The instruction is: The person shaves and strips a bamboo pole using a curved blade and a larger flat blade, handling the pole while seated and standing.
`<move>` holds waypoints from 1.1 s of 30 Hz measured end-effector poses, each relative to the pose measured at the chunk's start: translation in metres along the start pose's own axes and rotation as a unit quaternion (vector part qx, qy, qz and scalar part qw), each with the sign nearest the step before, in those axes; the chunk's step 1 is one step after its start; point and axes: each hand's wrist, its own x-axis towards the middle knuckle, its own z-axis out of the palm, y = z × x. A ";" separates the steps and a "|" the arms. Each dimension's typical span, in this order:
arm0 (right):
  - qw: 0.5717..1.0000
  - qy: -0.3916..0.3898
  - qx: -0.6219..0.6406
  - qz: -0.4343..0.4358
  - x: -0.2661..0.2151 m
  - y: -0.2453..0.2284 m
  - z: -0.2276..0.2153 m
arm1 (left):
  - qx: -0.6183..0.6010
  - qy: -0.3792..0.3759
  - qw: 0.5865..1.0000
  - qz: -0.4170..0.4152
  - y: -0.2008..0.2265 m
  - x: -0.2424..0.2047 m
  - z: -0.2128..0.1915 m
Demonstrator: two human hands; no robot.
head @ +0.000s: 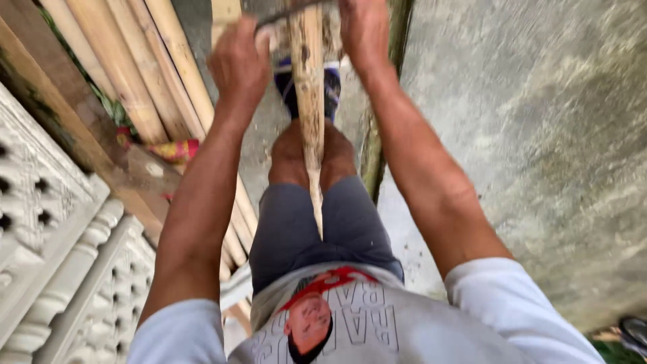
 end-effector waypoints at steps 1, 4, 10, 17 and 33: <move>0.996 -0.056 -0.017 0.068 0.010 0.003 0.005 | -0.002 -0.018 1.000 -0.020 0.000 0.007 0.004; 0.985 0.097 -0.104 -0.098 -0.025 -0.020 -0.011 | 0.047 0.028 0.998 0.037 0.013 -0.023 -0.004; 0.996 -0.078 -0.009 0.049 -0.002 -0.031 -0.013 | -0.030 -0.071 0.996 -0.055 -0.005 -0.014 -0.010; 0.983 -0.163 -0.056 0.070 -0.021 -0.054 -0.042 | -0.110 -0.022 0.991 -0.073 -0.009 -0.060 0.022; 0.987 -0.154 -0.050 0.011 -0.038 -0.029 -0.051 | -0.181 -0.042 0.977 -0.105 -0.007 -0.084 0.060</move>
